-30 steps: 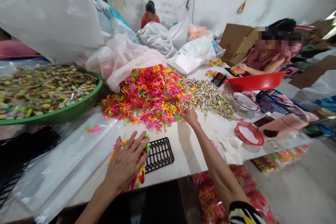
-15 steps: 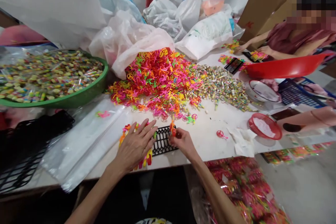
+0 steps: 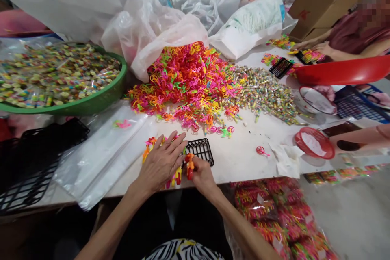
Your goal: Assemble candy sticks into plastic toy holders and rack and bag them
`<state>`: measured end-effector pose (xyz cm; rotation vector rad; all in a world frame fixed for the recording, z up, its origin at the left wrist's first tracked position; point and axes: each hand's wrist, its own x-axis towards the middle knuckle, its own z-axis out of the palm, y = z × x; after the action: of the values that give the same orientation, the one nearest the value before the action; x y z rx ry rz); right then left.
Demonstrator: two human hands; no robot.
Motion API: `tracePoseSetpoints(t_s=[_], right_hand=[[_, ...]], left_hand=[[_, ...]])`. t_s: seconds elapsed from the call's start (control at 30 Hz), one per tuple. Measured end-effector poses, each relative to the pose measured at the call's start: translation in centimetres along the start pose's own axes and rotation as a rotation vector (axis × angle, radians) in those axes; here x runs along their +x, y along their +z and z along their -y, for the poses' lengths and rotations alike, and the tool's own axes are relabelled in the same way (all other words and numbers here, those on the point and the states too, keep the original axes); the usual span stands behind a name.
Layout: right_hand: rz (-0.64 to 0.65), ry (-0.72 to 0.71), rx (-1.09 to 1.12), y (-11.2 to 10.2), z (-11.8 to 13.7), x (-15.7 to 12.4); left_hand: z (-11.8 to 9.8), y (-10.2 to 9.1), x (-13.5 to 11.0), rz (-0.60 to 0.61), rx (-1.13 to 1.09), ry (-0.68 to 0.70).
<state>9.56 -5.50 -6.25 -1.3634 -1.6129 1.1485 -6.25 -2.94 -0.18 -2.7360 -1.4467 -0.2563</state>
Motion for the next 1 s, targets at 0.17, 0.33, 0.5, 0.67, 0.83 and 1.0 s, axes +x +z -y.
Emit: tracePoseSetpoints(t_s=[0.17,0.33,0.5,0.67,0.83,1.0], right_hand=[[0.033,0.031,-0.015,-0.7,0.0,0.7],[0.001,-0.111,-0.284,-0.5,-0.3,0.2],[0.142,-0.179,-0.610,0.7,-0.1,-0.3],[0.311,-0.177,-0.569,-4.1,0.5,3.1],[0.136,0.036,-1.227,-13.9,1.0,9.9],[0.286,0.019,-1.322,-16.6,0.4,11.6]], left_hand=[[0.1,0.1,0.0,-0.025,-0.012,-0.001],[0.1,0.3,-0.1,-0.045,-0.032,0.003],[0.1,0.4,0.1,-0.079,-0.044,-0.001],[0.5,0.5,-0.3,-0.068,-0.003,0.022],[1.0,0.6,-0.8,-0.080,0.018,0.086],[0.5,0.1,-0.2,-0.086,0.064,0.035]])
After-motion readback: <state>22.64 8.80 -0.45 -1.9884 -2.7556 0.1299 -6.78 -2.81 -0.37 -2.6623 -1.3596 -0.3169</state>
